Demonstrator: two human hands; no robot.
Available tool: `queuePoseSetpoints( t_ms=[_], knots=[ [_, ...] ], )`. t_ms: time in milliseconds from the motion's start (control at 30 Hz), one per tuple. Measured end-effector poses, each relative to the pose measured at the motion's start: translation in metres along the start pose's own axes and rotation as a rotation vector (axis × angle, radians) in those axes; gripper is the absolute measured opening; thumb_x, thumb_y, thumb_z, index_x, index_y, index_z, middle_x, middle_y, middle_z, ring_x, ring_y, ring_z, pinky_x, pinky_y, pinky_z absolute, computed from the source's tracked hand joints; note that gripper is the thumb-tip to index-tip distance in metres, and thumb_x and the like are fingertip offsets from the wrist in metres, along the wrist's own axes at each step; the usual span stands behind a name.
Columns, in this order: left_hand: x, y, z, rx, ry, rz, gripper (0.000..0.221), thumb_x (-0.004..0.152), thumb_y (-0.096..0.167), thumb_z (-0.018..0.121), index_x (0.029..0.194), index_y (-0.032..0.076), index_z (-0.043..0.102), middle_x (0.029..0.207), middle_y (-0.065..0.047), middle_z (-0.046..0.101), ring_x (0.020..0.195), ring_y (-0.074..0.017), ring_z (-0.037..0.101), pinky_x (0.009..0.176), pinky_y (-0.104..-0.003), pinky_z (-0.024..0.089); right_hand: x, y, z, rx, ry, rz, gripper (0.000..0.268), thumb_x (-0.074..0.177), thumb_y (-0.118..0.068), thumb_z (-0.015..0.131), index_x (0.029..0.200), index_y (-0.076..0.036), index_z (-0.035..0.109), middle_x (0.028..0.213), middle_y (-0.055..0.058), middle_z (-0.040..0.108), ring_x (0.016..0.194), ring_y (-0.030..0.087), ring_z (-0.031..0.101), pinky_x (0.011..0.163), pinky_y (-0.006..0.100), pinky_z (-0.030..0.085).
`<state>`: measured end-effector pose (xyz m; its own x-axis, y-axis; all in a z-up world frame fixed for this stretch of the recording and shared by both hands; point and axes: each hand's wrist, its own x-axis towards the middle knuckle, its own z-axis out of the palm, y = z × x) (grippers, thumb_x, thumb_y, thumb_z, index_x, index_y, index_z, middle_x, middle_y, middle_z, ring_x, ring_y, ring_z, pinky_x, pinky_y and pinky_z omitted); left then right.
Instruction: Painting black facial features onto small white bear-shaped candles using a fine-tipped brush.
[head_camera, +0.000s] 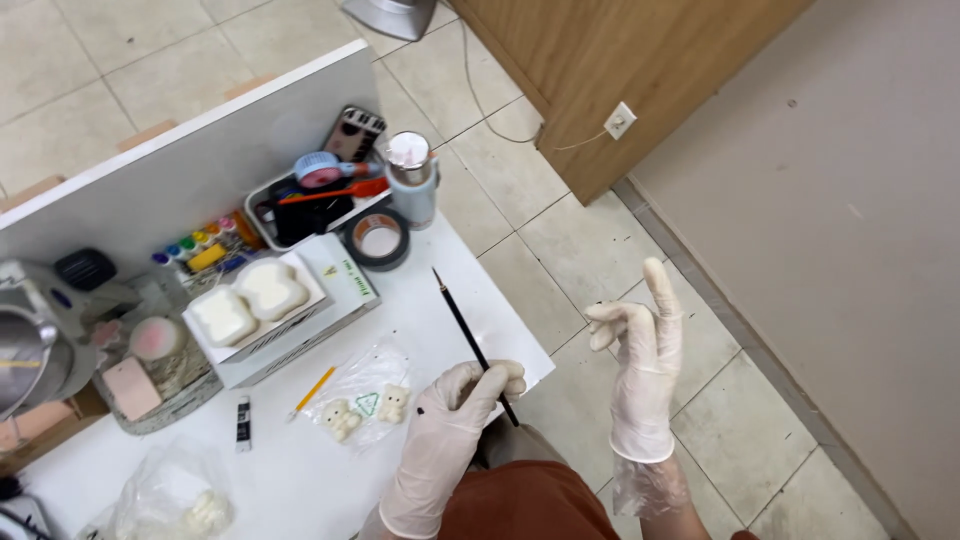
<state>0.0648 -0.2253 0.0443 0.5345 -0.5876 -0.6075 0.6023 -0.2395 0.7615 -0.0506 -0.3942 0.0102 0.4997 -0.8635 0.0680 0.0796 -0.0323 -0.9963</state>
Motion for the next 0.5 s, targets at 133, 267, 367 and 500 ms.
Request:
queuePoseSetpoints(
  t_ms=[133, 267, 367, 500],
  knots=[
    [0.002, -0.009, -0.032, -0.090, 0.010, 0.005, 0.025, 0.092, 0.020, 0.068, 0.098, -0.001, 0.080, 0.085, -0.003, 0.075, 0.080, -0.0092, 0.066, 0.073, -0.025, 0.052, -0.008, -0.012, 0.038, -0.022, 0.003, 0.071, 0.045, 0.110, -0.019, 0.046, 0.155, -0.013, 0.043, 0.099, 0.005, 0.072, 0.077, 0.007, 0.057, 0.077, 0.025, 0.050],
    [0.002, -0.012, -0.060, -0.155, -0.034, 0.072, 0.026, 0.094, 0.022, 0.067, 0.101, 0.000, 0.079, 0.085, -0.003, 0.076, 0.082, -0.0091, 0.066, 0.077, -0.023, 0.052, -0.011, -0.018, 0.069, -0.172, -0.038, 0.119, 0.040, 0.110, -0.020, 0.047, 0.149, -0.012, 0.051, 0.105, 0.006, 0.071, 0.077, 0.007, 0.057, 0.076, 0.024, 0.046],
    [0.003, -0.010, -0.076, -0.175, -0.020, 0.083, 0.026, 0.093, 0.023, 0.068, 0.101, 0.000, 0.078, 0.086, -0.003, 0.076, 0.083, -0.0094, 0.067, 0.079, -0.023, 0.052, -0.011, -0.015, 0.084, -0.198, -0.107, 0.094, 0.036, 0.109, -0.018, 0.049, 0.144, -0.010, 0.055, 0.111, 0.007, 0.071, 0.076, 0.008, 0.057, 0.075, 0.025, 0.046],
    [0.006, -0.008, -0.081, -0.150, -0.003, 0.114, 0.026, 0.093, 0.023, 0.068, 0.100, 0.000, 0.078, 0.086, -0.003, 0.076, 0.084, -0.0091, 0.067, 0.080, -0.023, 0.052, -0.008, -0.009, 0.089, -0.160, -0.208, 0.036, 0.033, 0.108, -0.016, 0.051, 0.139, -0.008, 0.057, 0.119, 0.009, 0.070, 0.078, 0.008, 0.059, 0.079, 0.026, 0.053]
  ],
)
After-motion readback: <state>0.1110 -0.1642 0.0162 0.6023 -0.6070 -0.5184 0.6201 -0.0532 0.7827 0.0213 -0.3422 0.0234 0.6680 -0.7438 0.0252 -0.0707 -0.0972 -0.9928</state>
